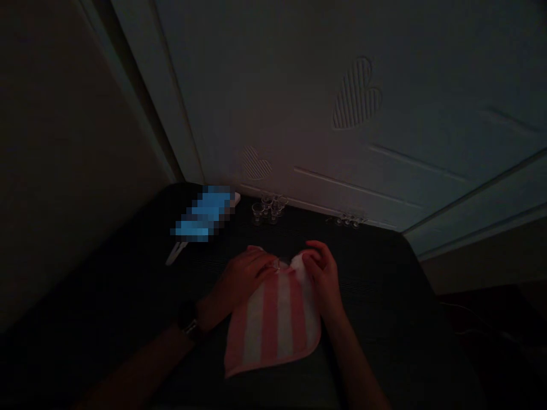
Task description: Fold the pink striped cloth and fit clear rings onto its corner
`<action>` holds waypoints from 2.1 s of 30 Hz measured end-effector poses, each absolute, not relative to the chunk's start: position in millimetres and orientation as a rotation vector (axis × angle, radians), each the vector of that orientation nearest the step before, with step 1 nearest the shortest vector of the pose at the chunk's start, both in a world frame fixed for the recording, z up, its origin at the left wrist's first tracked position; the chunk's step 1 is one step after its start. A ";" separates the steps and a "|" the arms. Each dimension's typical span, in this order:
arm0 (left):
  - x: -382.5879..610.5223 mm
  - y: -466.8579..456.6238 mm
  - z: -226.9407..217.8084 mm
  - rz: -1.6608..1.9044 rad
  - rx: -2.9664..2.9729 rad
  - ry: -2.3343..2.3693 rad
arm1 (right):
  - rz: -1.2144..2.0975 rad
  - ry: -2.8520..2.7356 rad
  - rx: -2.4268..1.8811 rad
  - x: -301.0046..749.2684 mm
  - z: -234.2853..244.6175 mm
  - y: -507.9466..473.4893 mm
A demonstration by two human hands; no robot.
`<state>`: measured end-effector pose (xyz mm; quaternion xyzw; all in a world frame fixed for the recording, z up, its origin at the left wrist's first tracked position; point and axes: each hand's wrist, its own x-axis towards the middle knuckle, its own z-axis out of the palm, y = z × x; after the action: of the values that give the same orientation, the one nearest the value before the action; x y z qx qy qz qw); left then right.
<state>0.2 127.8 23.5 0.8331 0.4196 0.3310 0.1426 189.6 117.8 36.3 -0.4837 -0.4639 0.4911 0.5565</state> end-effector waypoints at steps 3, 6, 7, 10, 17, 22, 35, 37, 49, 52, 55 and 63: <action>0.2 128.0 22.5 0.938 2.419 1.182 | 1.144 -1.143 -1.103 189.1 37.6 118.6; 0.2 128.1 22.4 0.910 2.416 1.169 | 1.144 -1.196 -1.086 187.8 40.7 118.1; 0.2 128.1 22.6 0.891 2.416 1.158 | 1.132 -1.215 -1.084 187.2 41.6 117.8; 0.3 127.9 24.1 0.853 2.431 1.103 | 1.085 -1.268 -1.089 185.0 42.4 117.1; -2.3 125.8 27.3 0.949 2.513 1.033 | 1.014 -1.336 -1.189 183.6 36.4 118.6; -1.4 123.9 27.2 1.095 2.533 1.034 | 1.051 -1.341 -1.244 184.2 32.2 121.1; -1.1 124.6 25.7 0.973 2.524 0.879 | 1.034 -1.222 -1.173 188.6 35.6 121.6; -1.3 127.0 23.6 0.945 2.482 0.982 | 1.055 -1.219 -1.156 188.3 37.9 120.7; -3.7 129.3 19.8 0.944 2.481 1.134 | 1.177 -1.236 -1.008 183.8 45.2 115.0; -3.5 128.3 21.3 0.941 2.483 1.138 | 1.179 -1.236 -0.990 183.9 47.1 113.9; -3.4 127.9 22.6 0.929 2.478 1.144 | 1.164 -1.233 -0.998 184.8 46.2 114.6; -4.4 130.4 20.3 0.978 2.471 1.179 | 1.104 -1.320 -1.108 184.1 35.1 117.3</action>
<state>-4.4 130.4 20.3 0.8441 0.4028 0.3340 0.1169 184.1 117.3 35.1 -0.4622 -0.5507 0.4605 0.5206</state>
